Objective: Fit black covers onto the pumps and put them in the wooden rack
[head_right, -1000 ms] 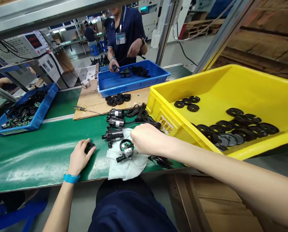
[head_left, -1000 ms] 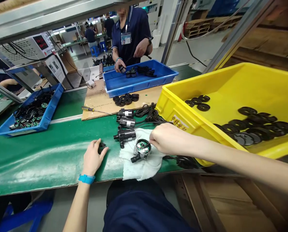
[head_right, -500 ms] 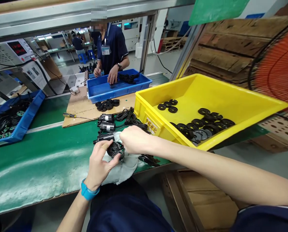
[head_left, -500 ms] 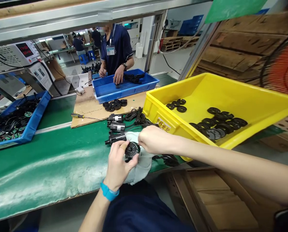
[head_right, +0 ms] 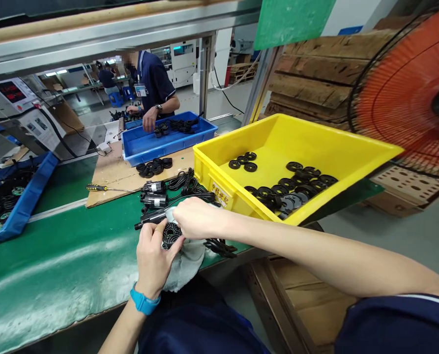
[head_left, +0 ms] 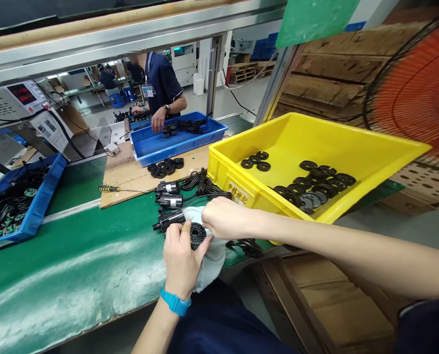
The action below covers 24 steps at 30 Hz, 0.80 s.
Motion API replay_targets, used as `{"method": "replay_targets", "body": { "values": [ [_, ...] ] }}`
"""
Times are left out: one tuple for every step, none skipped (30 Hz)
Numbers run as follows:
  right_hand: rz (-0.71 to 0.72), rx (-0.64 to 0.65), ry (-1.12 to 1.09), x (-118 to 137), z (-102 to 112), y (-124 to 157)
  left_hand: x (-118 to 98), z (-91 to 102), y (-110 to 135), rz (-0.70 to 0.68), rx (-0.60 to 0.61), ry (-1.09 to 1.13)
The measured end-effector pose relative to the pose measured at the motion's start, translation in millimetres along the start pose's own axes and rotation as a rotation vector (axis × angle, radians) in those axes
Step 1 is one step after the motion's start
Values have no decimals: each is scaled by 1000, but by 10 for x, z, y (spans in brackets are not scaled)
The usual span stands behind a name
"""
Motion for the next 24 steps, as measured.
{"method": "replay_targets", "body": {
  "values": [
    [2, 6, 2, 4, -1, -2, -14, -11, -8, 1, 3, -26],
    [3, 13, 5, 8, -1, -3, -25, -24, -17, 1, 9, -42],
    [2, 17, 8, 11, 4, -4, -33, -36, -26, 1, 17, -47],
    [-2, 21, 12, 11, 9, -5, -37, -46, -33, 4, 22, -45],
    [-7, 22, 15, 10, 15, -5, -34, -55, -36, 11, 28, -37],
    [-12, 22, 18, 9, 23, -5, -23, -67, -34, 25, 33, -22],
    [-16, 20, 18, 8, 29, -5, -5, -83, -26, 47, 36, 0],
    [-16, 23, 18, 9, 31, -4, 21, -102, -12, 77, 36, 33],
    [-12, 27, 17, 14, 29, -2, 52, -125, 9, 110, 32, 78],
    [-6, 33, 16, 21, 25, 0, 82, -155, 34, 143, 27, 138],
    [2, 37, 15, 29, 22, 3, 110, -196, 62, 175, 25, 212],
    [7, 36, 14, 36, 22, 5, 137, -245, 91, 207, 29, 292],
    [8, 34, 15, 39, 22, 7, 163, -300, 121, 240, 40, 372],
    [3, 30, 15, 37, 24, 6, 185, -355, 149, 272, 55, 446],
    [-5, 25, 16, 32, 26, 4, 203, -402, 172, 300, 70, 511],
    [-13, 21, 16, 29, 24, 0, 219, -436, 188, 324, 80, 565],
    [-16, 19, 15, 30, 21, -4, 233, -453, 196, 344, 79, 606],
    [-18, 20, 16, 34, 14, -10, 246, -456, 197, 357, 71, 639],
    [-15, 25, 18, 43, 5, -15, 256, -454, 193, 367, 60, 665],
    [-8, 30, 22, 56, -3, -19, 265, -448, 189, 376, 48, 686],
    [1, 35, 25, 71, -9, -23, 274, -444, 185, 384, 39, 699],
    [8, 38, 29, 85, -12, -25, 279, -441, 181, 386, 32, 706],
    [13, 41, 34, 97, -12, -26, 278, -439, 178, 380, 26, 706],
    [14, 44, 39, 104, -10, -25, 275, -436, 176, 366, 22, 696]
  ]
}}
Point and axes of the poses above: each hand's wrist, its own y-axis away from the middle knuckle, its own z-axis out of the back of the hand, x = y × z, the point moved 10 cm from there along -y, towards the middle knuckle, and after that the axes turned 8 degrees about -z, right-handed, at the moved point
